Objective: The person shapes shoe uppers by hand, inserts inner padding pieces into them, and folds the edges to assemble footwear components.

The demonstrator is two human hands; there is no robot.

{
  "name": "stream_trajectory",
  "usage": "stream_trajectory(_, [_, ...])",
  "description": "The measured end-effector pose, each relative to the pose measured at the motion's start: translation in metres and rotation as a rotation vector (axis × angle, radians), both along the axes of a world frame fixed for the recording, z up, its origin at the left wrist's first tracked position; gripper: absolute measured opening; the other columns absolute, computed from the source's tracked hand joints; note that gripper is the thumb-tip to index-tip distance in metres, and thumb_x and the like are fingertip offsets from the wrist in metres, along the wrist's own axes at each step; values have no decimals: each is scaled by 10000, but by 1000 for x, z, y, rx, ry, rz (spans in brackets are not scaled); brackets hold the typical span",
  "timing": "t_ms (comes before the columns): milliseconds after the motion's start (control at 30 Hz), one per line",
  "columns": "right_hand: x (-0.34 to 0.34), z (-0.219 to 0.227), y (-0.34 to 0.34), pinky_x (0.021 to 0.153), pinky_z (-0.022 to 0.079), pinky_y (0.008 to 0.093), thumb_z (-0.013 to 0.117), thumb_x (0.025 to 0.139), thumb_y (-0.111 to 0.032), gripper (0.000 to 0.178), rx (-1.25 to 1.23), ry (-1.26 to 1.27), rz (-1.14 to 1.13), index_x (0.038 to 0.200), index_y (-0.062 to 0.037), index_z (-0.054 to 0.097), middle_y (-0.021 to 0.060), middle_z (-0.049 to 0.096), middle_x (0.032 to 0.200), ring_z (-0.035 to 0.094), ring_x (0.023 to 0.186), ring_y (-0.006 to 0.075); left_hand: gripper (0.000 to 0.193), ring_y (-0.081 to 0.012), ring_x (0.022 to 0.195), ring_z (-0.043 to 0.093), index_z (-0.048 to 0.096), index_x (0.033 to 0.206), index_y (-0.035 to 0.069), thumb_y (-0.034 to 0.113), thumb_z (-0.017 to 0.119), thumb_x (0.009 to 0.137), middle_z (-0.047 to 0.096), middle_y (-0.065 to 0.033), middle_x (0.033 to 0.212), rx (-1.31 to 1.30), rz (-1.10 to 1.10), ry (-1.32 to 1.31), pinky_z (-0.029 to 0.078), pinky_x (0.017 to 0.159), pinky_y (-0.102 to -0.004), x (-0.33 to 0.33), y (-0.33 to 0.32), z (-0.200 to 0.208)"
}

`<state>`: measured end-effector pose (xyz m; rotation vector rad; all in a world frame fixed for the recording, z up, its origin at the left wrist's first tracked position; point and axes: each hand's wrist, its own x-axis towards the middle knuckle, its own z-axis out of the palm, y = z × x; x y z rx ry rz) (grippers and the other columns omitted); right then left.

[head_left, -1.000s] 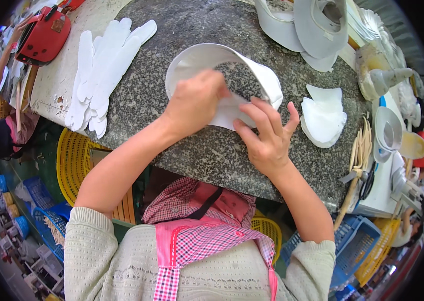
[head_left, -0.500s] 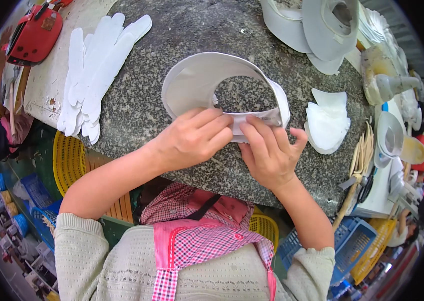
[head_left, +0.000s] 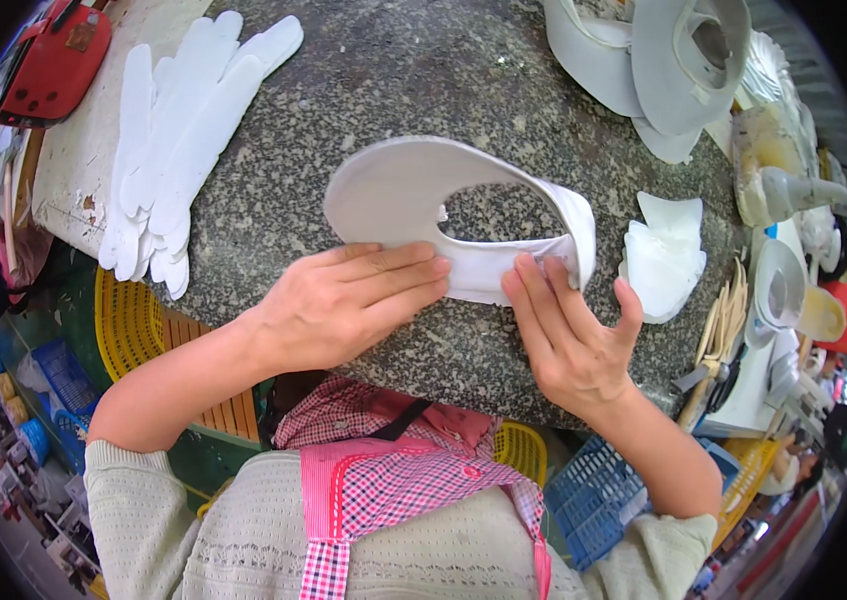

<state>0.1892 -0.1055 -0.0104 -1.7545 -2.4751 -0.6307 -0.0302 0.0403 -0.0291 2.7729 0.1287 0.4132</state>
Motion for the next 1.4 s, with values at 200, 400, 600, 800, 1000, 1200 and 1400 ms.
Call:
stream_trajectory(200, [-7,7,23,944,235,553,565,700,-170,193,37,48,29,852,-80,643,27,618,897,579,969,166,384,-212,1000,592,624,1039,27,207,704,709,636,-78,1071,62,170,-187,481,763,-329,45,-19,5])
stream_trajectory(400, [29,34,49,945,275,516,588,670,-146,37,43,24,131,698,-126,574,-22,505,643,517,763,134,382,-219,896,593,623,1004,29,155,708,654,649,-78,1003,179,150,-188,490,738,-328,56,-16,15])
stream_trajectory(600, [31,56,46,882,312,474,680,650,-195,155,-166,205,183,674,-142,536,-52,518,632,517,748,138,197,-201,752,573,614,809,74,117,720,649,584,-43,725,-27,113,-214,473,640,-330,65,-9,42])
stream_trajectory(800, [39,84,43,896,336,389,782,594,-226,342,-529,676,269,870,-92,632,69,608,764,566,905,221,170,-310,758,581,621,783,30,89,703,646,570,-110,687,-267,-204,245,467,679,-388,62,28,113])
stream_trajectory(1000, [34,74,37,709,415,270,769,695,-183,262,-981,1510,356,838,-35,606,7,592,753,530,732,113,274,-311,698,635,688,885,40,179,720,651,644,-163,730,-738,-445,398,489,640,-389,73,40,140])
stream_trajectory(1200, [24,78,25,629,430,248,753,668,-105,255,-871,1463,28,825,-15,573,12,581,716,541,678,103,196,-217,752,614,661,787,46,178,703,647,611,-50,708,-40,-213,182,468,820,-374,52,0,127])
stream_trajectory(1400, [10,-4,27,810,450,372,587,709,-60,253,17,292,-6,958,-21,570,100,570,1013,548,974,255,203,-96,1063,526,645,927,103,133,596,733,620,11,1021,811,214,-135,218,998,-585,52,-5,21])
